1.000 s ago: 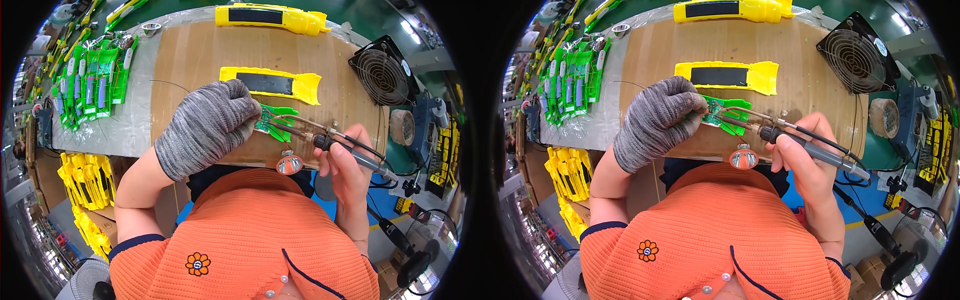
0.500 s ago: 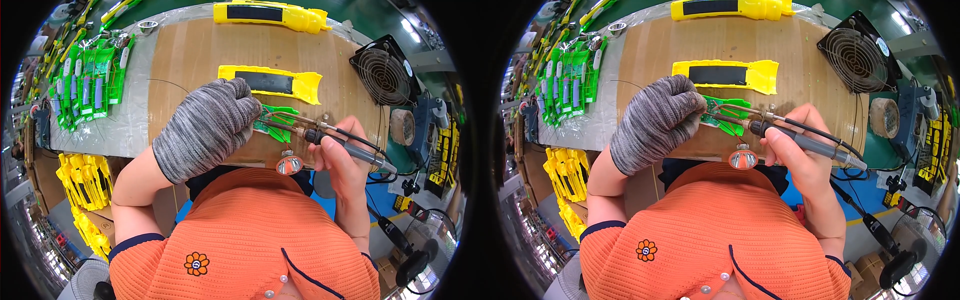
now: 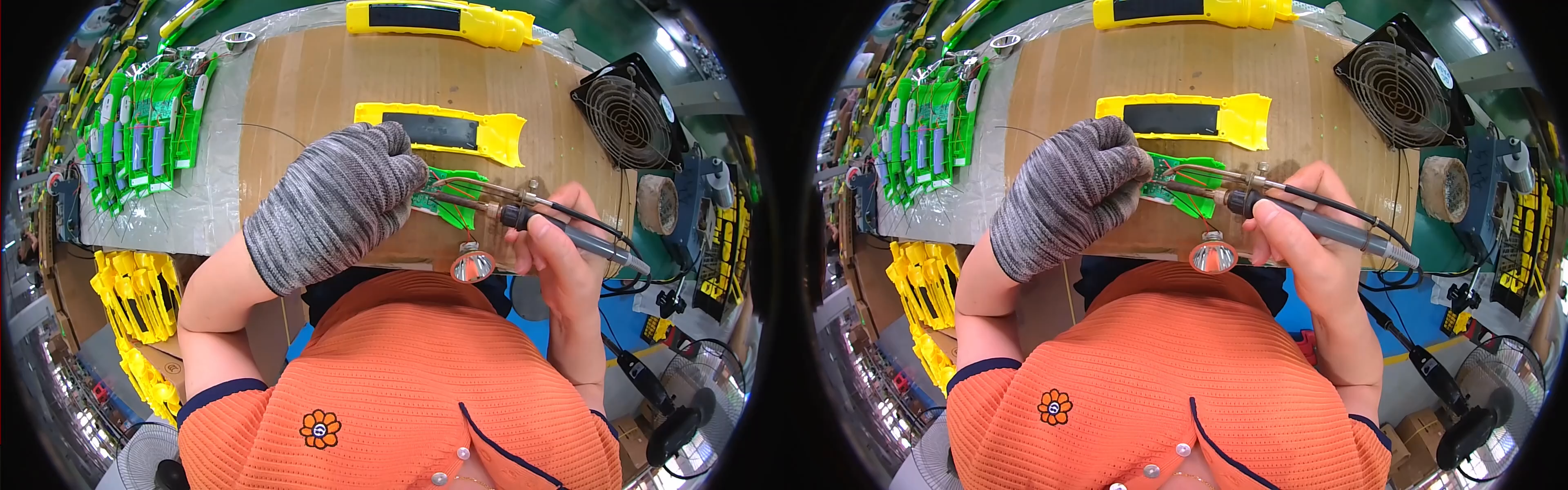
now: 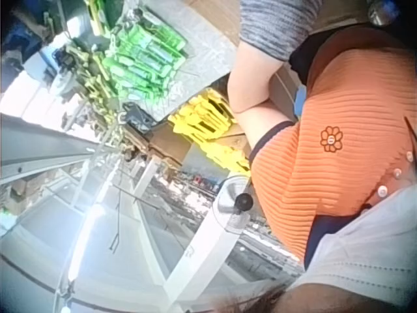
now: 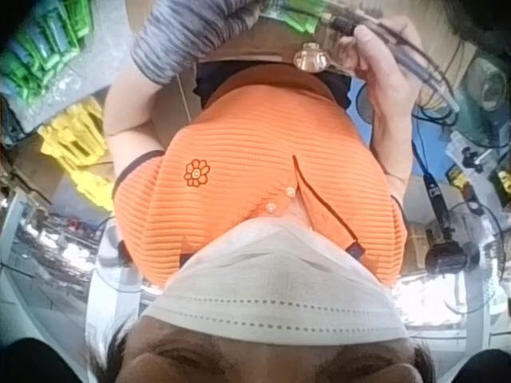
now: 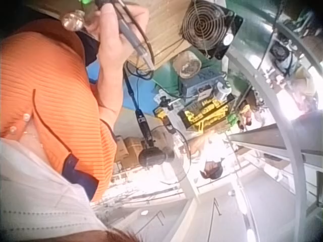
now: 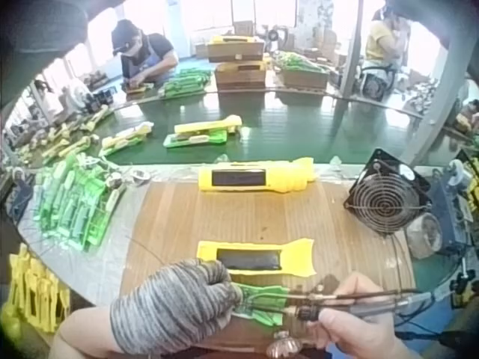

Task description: Soldering wires to circuit boards and assembling them into yellow flashlight casings on a production line.

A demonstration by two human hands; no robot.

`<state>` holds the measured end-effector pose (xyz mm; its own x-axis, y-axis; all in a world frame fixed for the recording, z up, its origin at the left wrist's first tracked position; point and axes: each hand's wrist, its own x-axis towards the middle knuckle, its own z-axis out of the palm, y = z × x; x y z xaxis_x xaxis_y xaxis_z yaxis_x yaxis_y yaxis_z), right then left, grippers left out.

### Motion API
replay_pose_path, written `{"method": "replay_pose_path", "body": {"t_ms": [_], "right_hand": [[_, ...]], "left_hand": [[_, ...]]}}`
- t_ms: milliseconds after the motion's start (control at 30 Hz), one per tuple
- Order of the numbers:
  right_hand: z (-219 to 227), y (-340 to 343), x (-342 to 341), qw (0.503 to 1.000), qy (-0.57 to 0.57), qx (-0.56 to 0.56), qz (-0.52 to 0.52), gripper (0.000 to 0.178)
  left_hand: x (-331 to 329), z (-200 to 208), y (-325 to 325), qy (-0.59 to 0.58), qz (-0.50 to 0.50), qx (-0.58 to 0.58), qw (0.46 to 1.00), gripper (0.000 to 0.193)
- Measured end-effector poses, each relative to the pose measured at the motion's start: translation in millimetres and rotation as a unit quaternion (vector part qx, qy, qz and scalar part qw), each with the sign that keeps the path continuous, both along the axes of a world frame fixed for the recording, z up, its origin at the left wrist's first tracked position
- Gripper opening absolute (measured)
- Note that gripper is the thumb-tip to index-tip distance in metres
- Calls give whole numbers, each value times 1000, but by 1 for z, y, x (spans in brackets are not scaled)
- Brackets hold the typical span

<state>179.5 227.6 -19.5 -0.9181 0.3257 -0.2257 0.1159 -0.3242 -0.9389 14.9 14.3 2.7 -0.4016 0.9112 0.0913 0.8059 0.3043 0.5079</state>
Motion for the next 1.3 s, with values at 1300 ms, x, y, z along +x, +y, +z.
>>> {"method": "replay_pose_path", "body": {"t_ms": [1300], "right_hand": [[-6, 26, 2, 978, 142, -51, -144, 10]], "left_hand": [[25, 4, 15, 83, 54, 114, 989, 21]]}}
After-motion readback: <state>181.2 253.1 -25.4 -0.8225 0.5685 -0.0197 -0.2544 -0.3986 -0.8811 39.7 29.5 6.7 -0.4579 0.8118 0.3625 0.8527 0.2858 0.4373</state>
